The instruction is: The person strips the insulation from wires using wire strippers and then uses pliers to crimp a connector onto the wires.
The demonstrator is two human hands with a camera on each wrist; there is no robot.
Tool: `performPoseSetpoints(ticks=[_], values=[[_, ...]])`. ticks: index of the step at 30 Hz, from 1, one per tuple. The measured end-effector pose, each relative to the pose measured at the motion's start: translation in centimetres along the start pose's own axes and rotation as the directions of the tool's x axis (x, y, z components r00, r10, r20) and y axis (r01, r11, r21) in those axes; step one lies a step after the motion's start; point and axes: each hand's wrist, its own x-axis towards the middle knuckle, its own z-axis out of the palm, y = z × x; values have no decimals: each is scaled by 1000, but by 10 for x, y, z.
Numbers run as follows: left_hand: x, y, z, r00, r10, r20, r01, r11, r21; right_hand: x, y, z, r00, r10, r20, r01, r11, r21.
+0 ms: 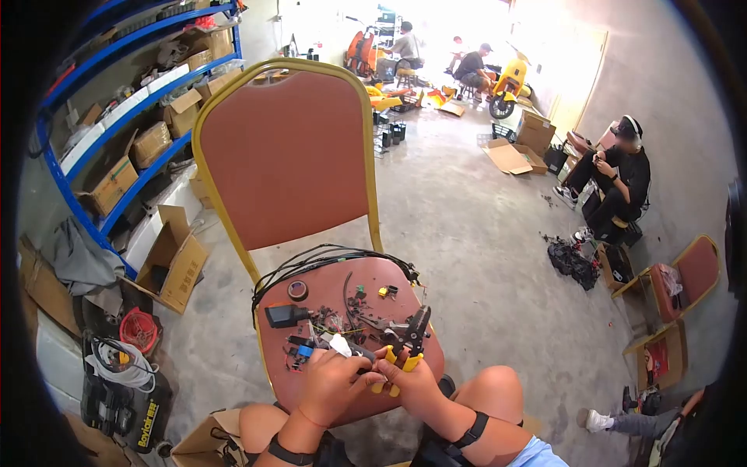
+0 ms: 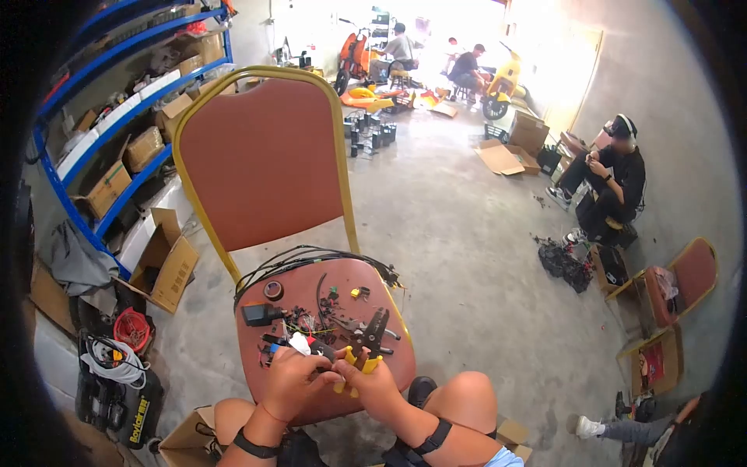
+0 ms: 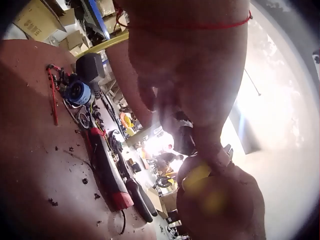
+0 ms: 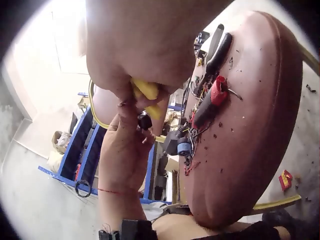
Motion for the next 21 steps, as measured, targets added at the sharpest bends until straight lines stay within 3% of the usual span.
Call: performPoseSetpoints(ticks=[4,6,11,19,21], values=[[4,14,-4,996,17,-88,-21,999,-40,1,2,-3,997,61,52,-70,981,182],[1,14,-3,998,3,-60,-10,992,-125,-4,1,-1,994,87,71,-102,963,250],[-3,11,4,989,115,-97,-127,983,-136,-6,20,-8,992,79,94,-110,910,399],[-8,10,9,997,-39,-60,14,927,-375,-11,8,2,983,161,83,-180,926,331],[-10,14,4,997,7,-79,-25,973,-229,-14,8,1,976,190,104,-214,922,323]])
